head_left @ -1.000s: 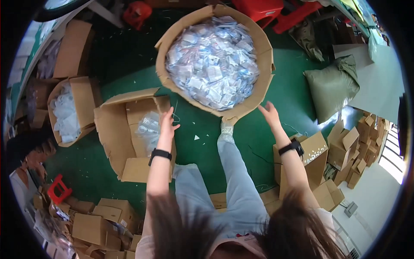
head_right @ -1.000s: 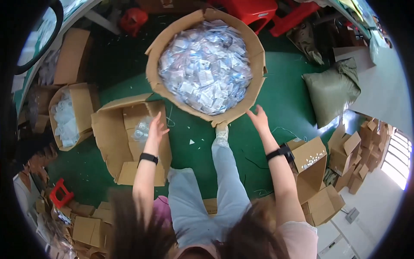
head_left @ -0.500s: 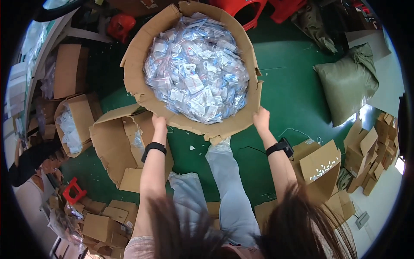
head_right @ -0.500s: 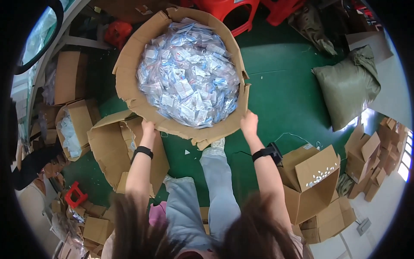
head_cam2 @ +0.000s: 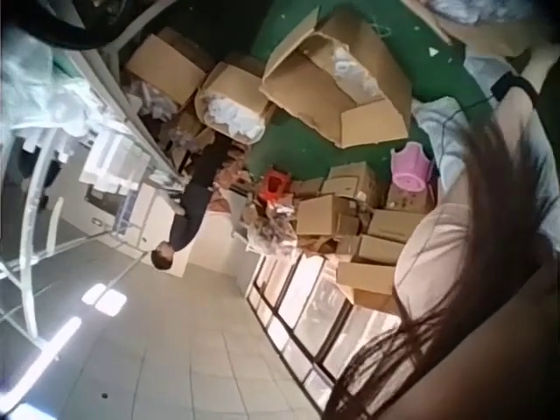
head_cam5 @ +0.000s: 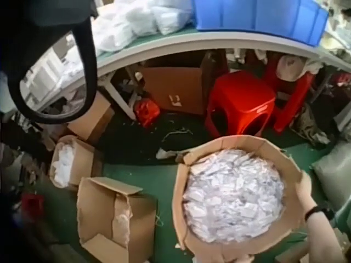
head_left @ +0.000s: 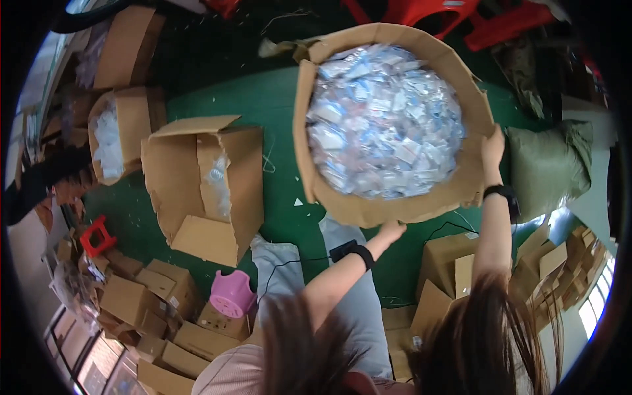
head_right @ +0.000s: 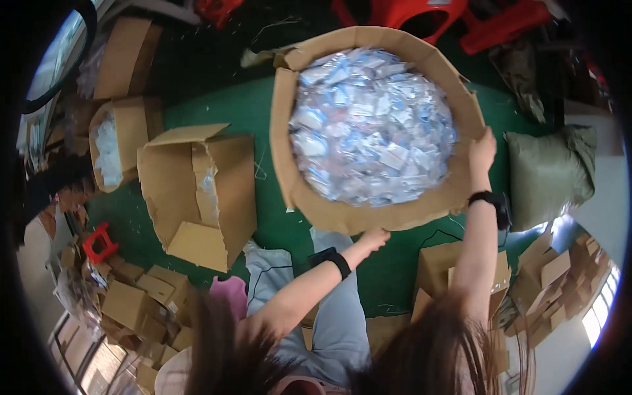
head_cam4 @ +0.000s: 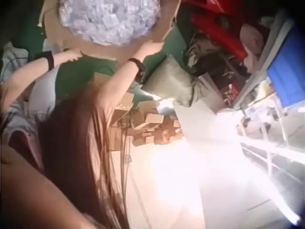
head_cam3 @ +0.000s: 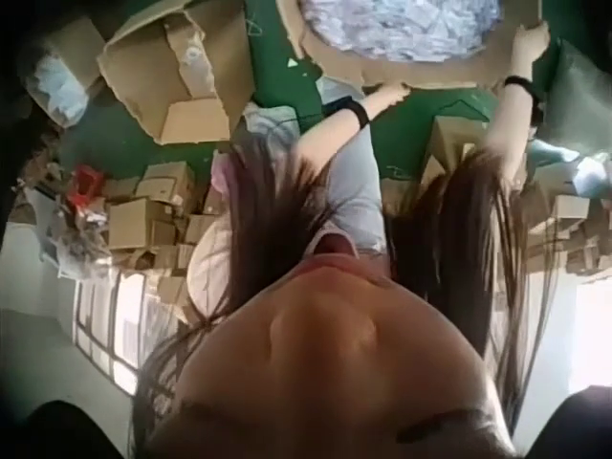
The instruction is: The person moves boxes of items and small bags, then places the bubble-wrapped items and small bags into boxes on a table. The person then inserts instruction manuals into the boxes and closes them.
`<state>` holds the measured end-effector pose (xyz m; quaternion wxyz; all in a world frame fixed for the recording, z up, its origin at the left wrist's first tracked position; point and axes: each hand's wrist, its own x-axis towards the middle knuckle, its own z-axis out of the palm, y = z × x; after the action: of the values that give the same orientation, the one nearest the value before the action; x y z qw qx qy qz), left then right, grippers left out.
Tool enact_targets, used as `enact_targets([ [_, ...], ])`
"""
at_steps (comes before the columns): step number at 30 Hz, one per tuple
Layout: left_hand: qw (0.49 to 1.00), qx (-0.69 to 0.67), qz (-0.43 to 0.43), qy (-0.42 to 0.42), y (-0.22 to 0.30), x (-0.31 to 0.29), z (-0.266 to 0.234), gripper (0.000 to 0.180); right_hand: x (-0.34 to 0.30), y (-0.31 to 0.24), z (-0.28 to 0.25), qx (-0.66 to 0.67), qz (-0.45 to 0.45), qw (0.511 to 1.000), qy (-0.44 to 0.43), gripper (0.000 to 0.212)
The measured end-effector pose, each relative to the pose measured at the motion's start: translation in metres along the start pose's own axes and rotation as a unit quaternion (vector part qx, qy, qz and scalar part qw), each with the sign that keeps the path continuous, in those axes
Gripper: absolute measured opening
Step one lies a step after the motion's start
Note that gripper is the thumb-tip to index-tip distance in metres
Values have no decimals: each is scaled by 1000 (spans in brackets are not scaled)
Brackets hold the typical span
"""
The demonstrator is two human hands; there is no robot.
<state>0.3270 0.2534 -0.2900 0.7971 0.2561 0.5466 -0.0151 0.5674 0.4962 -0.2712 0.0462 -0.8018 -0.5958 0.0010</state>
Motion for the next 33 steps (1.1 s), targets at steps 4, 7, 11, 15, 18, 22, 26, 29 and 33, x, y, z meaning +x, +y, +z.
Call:
enact_targets([
  [4,962,-255,93,-35,3,-49,-15,30,-62,-33,-41,142,-104,980,93,41],
  [7,879,-148,330,312,-47,-111,-100,24,-160,-110,-55,332,-155,929,56,38],
  [11,704,-183,176,663,-183,-198,-239,37,-322,-257,-71,405,-158,883,-179,29],
  [15,584,-24,-208,784,-313,-255,-335,55,-466,-380,-17,413,-66,828,-374,49],
  [18,528,-471,-72,703,-394,-278,-380,63,-532,-442,40,371,-3,847,-381,56],
  [22,651,-592,11,475,-418,-281,-385,61,-550,-479,75,324,129,854,-385,50],
  [26,689,-480,-37,541,-411,-271,-384,56,-533,-479,78,220,120,890,-381,30],
  [29,701,-472,74,530,-375,-250,-386,53,-485,-436,76,263,107,907,-313,31],
  [33,721,-496,117,470,-279,-189,-385,44,-376,-394,84,266,41,936,-228,32],
])
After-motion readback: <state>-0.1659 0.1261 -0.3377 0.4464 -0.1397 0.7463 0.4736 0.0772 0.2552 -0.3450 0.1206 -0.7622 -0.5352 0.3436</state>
